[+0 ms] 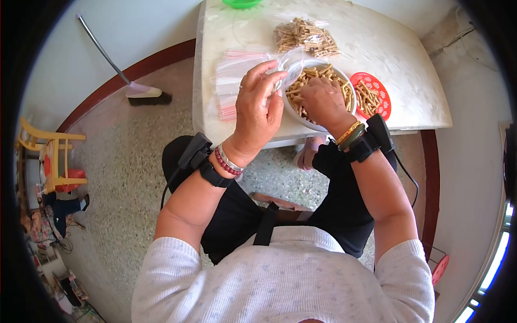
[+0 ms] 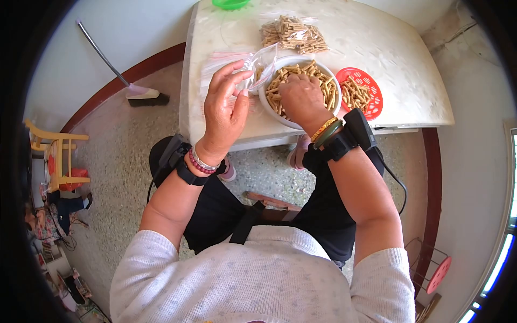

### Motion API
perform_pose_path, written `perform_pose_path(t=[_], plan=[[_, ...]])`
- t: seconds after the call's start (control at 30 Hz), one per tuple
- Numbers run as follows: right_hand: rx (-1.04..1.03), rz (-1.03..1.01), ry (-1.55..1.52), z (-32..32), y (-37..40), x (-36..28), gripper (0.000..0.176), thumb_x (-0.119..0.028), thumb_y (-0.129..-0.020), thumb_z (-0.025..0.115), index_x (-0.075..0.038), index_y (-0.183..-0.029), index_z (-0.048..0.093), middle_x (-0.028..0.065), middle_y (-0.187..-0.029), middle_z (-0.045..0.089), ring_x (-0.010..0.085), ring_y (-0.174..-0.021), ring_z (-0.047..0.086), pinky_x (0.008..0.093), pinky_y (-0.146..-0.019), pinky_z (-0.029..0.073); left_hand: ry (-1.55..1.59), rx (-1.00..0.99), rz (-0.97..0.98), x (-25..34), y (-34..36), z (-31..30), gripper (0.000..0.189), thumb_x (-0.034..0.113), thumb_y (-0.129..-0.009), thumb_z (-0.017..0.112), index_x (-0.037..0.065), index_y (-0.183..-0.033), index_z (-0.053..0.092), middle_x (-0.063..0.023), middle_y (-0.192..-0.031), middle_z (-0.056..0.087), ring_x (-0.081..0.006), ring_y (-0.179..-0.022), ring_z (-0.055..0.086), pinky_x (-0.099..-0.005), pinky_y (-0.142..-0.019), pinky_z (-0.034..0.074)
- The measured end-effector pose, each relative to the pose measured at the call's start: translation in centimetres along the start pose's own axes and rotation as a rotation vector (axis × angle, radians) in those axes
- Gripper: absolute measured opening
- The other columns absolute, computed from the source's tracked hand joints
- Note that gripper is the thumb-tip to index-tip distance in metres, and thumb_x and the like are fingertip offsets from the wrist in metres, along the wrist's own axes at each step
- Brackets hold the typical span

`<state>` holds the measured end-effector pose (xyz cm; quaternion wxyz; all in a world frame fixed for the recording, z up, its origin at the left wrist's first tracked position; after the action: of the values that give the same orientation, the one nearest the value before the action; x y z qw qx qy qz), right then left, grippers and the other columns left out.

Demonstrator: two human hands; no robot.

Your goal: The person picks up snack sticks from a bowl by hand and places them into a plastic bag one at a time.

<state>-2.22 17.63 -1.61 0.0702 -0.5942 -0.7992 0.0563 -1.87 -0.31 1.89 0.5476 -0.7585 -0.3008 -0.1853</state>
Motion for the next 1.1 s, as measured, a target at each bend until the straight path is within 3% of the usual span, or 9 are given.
perform_pose_path(t=[0.03,0.27,0.33,0.4,0.47,0.63,0.83,0.9,1.1], plan=[[-0.004,0.069,-0.025,0.0,0.0,0.4,0.013,-0.016,-0.082,0.057,-0.009,-0.085,0.067,0.0096,-0.094,0.063,0.0282,-0.098,0.06,0.0453,-0.084,0.045,0.006,0.009,0.003,0.0,0.0,-0.1,0.032,-0.008,-0.082,0.053,0.001,-0.111,0.062,-0.014,-0.123,0.055,-0.0221,-0.104,0.059,-0.0273,-0.071,0.051],[0.091,0.293,-0.574,-0.7,0.1,4.4,0.021,-0.023,-0.079,0.067,-0.006,-0.092,0.068,0.0141,-0.084,0.068,0.0303,-0.079,0.066,0.0397,-0.074,0.052,0.127,0.007,0.021,0.8,0.2,-0.6,0.029,-0.009,-0.084,0.051,0.001,-0.108,0.063,-0.0131,-0.111,0.058,-0.0116,-0.076,0.056,-0.0226,-0.062,0.046],[0.075,0.41,-0.796,-1.5,0.2,4.8,0.022,-0.024,-0.081,0.068,-0.006,-0.094,0.068,0.0129,-0.082,0.068,0.0244,-0.074,0.065,0.0346,-0.072,0.051,0.135,-0.097,0.051,1.5,0.3,-0.4,0.026,-0.006,-0.084,0.052,0.002,-0.106,0.061,-0.0145,-0.103,0.061,-0.03,-0.085,0.063,-0.0354,-0.072,0.053],[0.15,0.44,-0.872,-0.3,0.1,5.6,0.022,-0.022,-0.084,0.067,-0.003,-0.096,0.066,0.0101,-0.079,0.067,0.0173,-0.071,0.062,0.0302,-0.07,0.05,0.147,-0.112,0.076,1.9,0.6,0.1,0.026,-0.006,-0.083,0.052,0.002,-0.106,0.061,-0.0148,-0.096,0.062,-0.0304,-0.086,0.063,-0.0362,-0.071,0.052],[0.174,0.464,-1.206,-0.1,0.0,5.9,0.023,-0.02,-0.086,0.065,0.001,-0.098,0.065,0.0077,-0.081,0.069,0.0137,-0.071,0.06,0.0277,-0.069,0.05,0.195,-0.229,0.017,1.9,1.1,0.9,0.023,-0.005,-0.086,0.053,0.002,-0.106,0.062,-0.0094,-0.099,0.062,-0.0112,-0.064,0.052,-0.0223,-0.055,0.043],[-0.013,0.479,-1.19,-1.6,0.7,4.9,0.019,-0.015,-0.09,0.062,0.001,-0.1,0.064,-0.0003,-0.083,0.064,0.0058,-0.076,0.055,0.0218,-0.069,0.045,0.226,-0.258,-0.05,0.0,1.9,2.3,0.027,-0.004,-0.086,0.054,0.002,-0.112,0.06,-0.0098,-0.098,0.063,-0.0113,-0.068,0.057,-0.0226,-0.059,0.046],[-0.129,0.276,-1.203,-1.5,1.5,4.2,0.014,-0.012,-0.09,0.065,-0.002,-0.1,0.062,-0.005,-0.088,0.059,0.0024,-0.082,0.052,0.0188,-0.071,0.044,0.323,-0.352,-0.412,-1.8,2.1,3.0,0.023,0.01,-0.095,0.053,-0.001,-0.115,0.057,-0.0039,-0.093,0.065,-0.0071,-0.069,0.057,-0.0213,-0.058,0.048],[-0.136,0.242,-1.232,-1.5,1.6,4.0,0.015,-0.01,-0.089,0.066,-0.002,-0.1,0.062,-0.005,-0.089,0.059,0.0022,-0.083,0.053,0.0185,-0.072,0.045,0.489,-0.38,-0.664,-1.7,2.1,3.0,0.025,0.019,-0.098,0.053,0.001,-0.114,0.058,-0.0016,-0.091,0.065,-0.0042,-0.066,0.054,-0.018,-0.054,0.044],[-0.136,0.187,-1.299,-1.9,1.7,2.6,0.016,-0.012,-0.086,0.069,-0.001,-0.096,0.064,-0.0038,-0.078,0.059,0.0037,-0.074,0.052,0.0208,-0.067,0.044,0.629,-0.3,-0.668,-2.1,1.9,3.7,0.02,0.019,-0.096,0.057,0.004,-0.108,0.061,-0.0007,-0.083,0.065,-0.0022,-0.061,0.051,-0.0152,-0.049,0.038]])
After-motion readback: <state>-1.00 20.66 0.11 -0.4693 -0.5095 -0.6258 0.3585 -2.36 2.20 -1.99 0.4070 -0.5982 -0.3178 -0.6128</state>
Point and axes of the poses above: each hand's wrist, its own y-axis away from the middle knuckle, its own z-axis out of the palm, x = y × z, the point moved 2 cm from there along -y, towards the middle knuckle
